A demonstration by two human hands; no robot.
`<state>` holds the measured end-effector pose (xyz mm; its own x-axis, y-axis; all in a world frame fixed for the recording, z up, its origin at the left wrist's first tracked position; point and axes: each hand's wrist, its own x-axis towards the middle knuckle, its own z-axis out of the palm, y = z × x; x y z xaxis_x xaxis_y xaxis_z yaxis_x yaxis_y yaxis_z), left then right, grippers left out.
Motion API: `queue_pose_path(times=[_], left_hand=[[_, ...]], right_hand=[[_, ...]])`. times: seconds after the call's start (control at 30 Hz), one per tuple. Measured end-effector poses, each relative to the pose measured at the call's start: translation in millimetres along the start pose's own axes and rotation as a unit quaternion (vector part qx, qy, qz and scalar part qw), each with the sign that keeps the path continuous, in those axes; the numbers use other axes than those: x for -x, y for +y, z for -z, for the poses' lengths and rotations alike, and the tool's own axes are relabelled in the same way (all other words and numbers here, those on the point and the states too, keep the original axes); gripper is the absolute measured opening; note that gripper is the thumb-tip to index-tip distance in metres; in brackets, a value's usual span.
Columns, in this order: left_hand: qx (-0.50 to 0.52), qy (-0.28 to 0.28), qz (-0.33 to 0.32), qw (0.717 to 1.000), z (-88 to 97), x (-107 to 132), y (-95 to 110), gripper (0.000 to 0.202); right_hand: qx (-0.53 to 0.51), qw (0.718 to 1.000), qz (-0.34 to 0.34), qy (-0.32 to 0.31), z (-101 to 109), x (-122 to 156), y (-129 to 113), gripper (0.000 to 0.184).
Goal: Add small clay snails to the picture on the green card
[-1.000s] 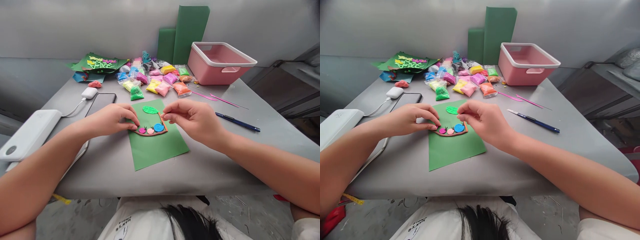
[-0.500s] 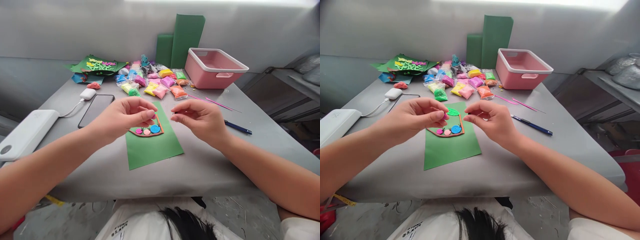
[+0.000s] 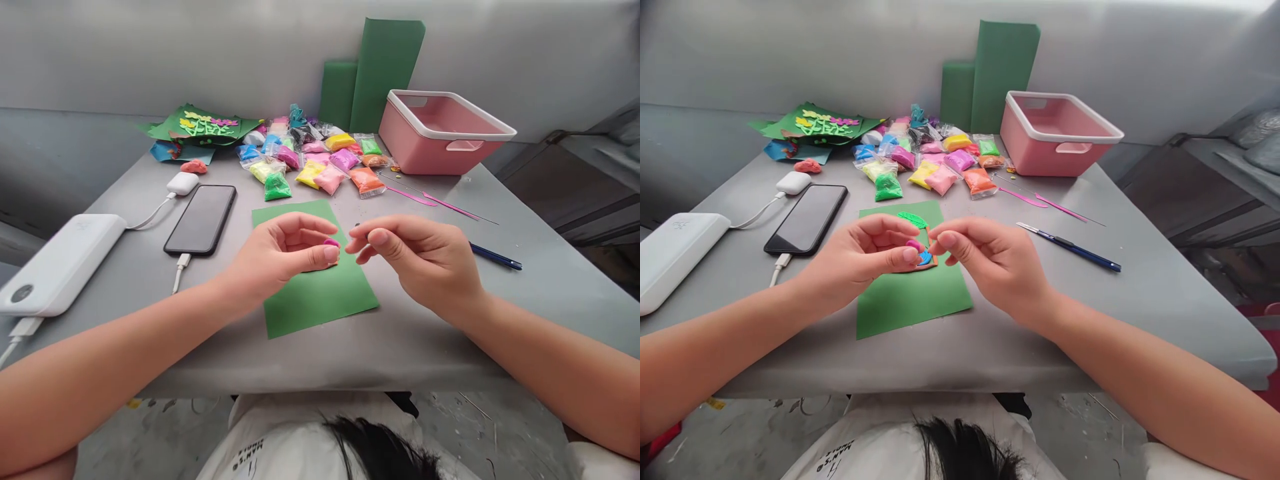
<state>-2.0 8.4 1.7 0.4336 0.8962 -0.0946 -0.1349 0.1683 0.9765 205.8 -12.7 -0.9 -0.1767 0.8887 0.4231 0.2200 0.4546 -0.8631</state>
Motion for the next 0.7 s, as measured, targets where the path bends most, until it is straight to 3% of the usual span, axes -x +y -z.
queue_pose_path(times=[0.13,0.33,0.47,0.7], left_hand=[[-0.037,0.001,0.018,0.999,-2.7,1.5,1.8,0.029],[-0.042,-0.003,0.038,0.998,-1.4,2.7,-0.2,0.032],[-0.029,0.003,0.013,0.999,-2.5,4.9,-2.6,0.036],[-0.007,-0.022,0.013,1.000,-7.2,7.9,-1.2,0.024]], right_hand=[[0.001,1.000,0.001,-0.001,-0.7,0.5,1.4,0.011],[-0.013,0.999,-0.026,-0.017,0.6,-0.8,5.9,0.016],[0.011,1.000,0.000,-0.007,0.0,1.3,5.2,0.005],[0.036,0.998,0.051,-0.021,0.8,4.7,3.0,0.010]])
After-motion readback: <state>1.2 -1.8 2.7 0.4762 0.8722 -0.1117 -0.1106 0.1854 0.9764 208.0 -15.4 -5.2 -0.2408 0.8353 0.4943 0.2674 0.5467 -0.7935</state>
